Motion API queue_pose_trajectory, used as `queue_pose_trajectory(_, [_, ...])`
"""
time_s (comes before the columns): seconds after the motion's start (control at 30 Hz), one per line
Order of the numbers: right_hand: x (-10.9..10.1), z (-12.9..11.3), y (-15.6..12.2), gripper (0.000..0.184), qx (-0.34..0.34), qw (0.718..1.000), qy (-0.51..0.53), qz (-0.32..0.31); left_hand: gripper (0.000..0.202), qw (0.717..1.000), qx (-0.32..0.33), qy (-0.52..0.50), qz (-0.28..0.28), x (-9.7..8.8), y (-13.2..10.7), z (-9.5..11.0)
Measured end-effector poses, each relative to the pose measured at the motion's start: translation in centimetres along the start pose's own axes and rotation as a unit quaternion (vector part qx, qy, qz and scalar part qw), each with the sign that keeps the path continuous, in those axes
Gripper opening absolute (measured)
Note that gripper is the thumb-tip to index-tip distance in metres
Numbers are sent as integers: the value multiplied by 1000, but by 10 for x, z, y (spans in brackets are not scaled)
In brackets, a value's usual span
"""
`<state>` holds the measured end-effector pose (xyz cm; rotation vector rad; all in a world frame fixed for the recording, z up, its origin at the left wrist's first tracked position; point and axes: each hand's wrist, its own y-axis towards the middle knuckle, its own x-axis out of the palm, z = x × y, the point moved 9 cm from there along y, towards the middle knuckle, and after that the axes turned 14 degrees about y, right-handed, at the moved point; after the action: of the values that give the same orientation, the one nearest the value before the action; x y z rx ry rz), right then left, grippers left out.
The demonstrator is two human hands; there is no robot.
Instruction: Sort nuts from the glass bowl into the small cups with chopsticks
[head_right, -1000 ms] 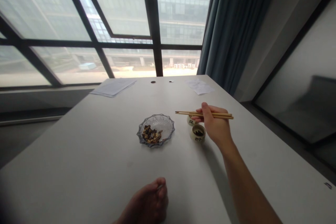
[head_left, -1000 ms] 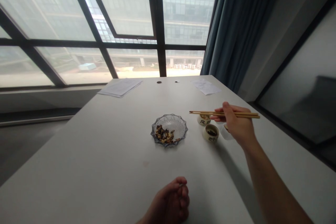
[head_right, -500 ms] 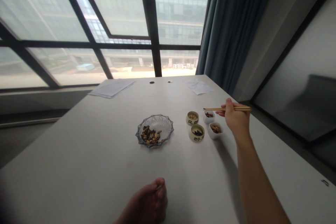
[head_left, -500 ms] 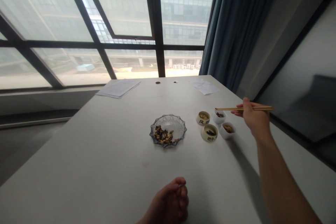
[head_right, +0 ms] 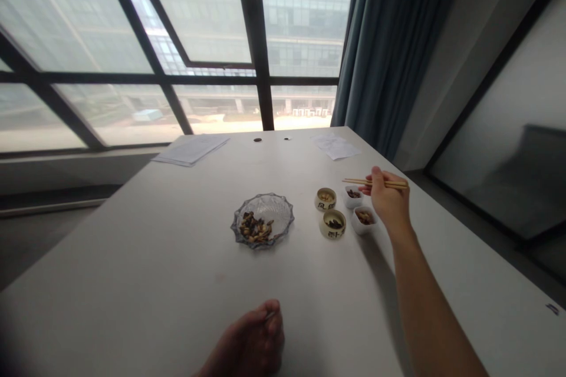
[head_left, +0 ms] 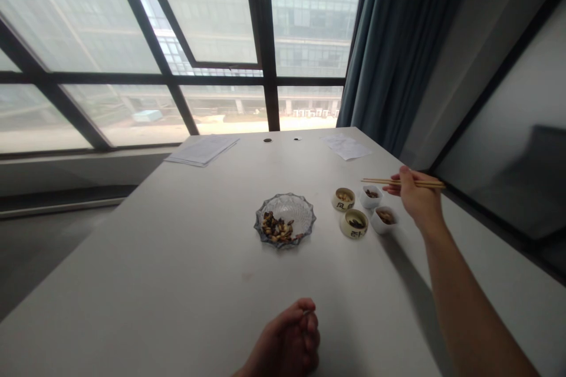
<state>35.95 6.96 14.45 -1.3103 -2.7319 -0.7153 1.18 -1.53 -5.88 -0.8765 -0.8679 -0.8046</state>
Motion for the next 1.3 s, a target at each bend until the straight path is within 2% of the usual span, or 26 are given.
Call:
queue_pose_trajectory(0.2, [30, -17, -22, 52, -7, 999, 15, -48, 19, 1000, 3, 6, 15, 1, 0, 2])
queue_pose_trajectory(0.37, [63, -26, -50, 53, 9, 992, 36, -121, 21, 999, 0, 11, 33, 3, -1, 4])
queue_pose_trajectory(0.47, [91, -16, -75, 54, 63, 980, 63, -177, 20, 999, 0, 10, 36, 4, 0, 4])
queue_pose_trajectory(0.57, [120, 5, -105, 57, 118, 960, 63, -245, 19, 999, 3, 12, 36, 4, 0, 4])
queue_pose_trajectory(0.67, [138, 27, -130, 57, 154, 941, 61, -297, 18, 999, 4, 15, 35, 6, -1, 4])
queue_pose_trajectory(0.8, [145, 47, -147, 55, 184, 929, 52, -318, 15, 999, 5, 19, 41, 9, -3, 4])
queue_pose_trajectory(0.9, [145, 53, -152, 54, 197, 927, 40, -318, 16, 999, 5, 19, 43, 9, -3, 3])
queue_pose_trajectory(1.1, [146, 51, -155, 50, 187, 930, 28, -316, 16, 999, 5, 27, 45, 9, -2, 2])
queue_pose_trajectory(1.3, [142, 40, -149, 48, 158, 936, 4, -315, 15, 998, 2, 26, 59, 10, -3, 4])
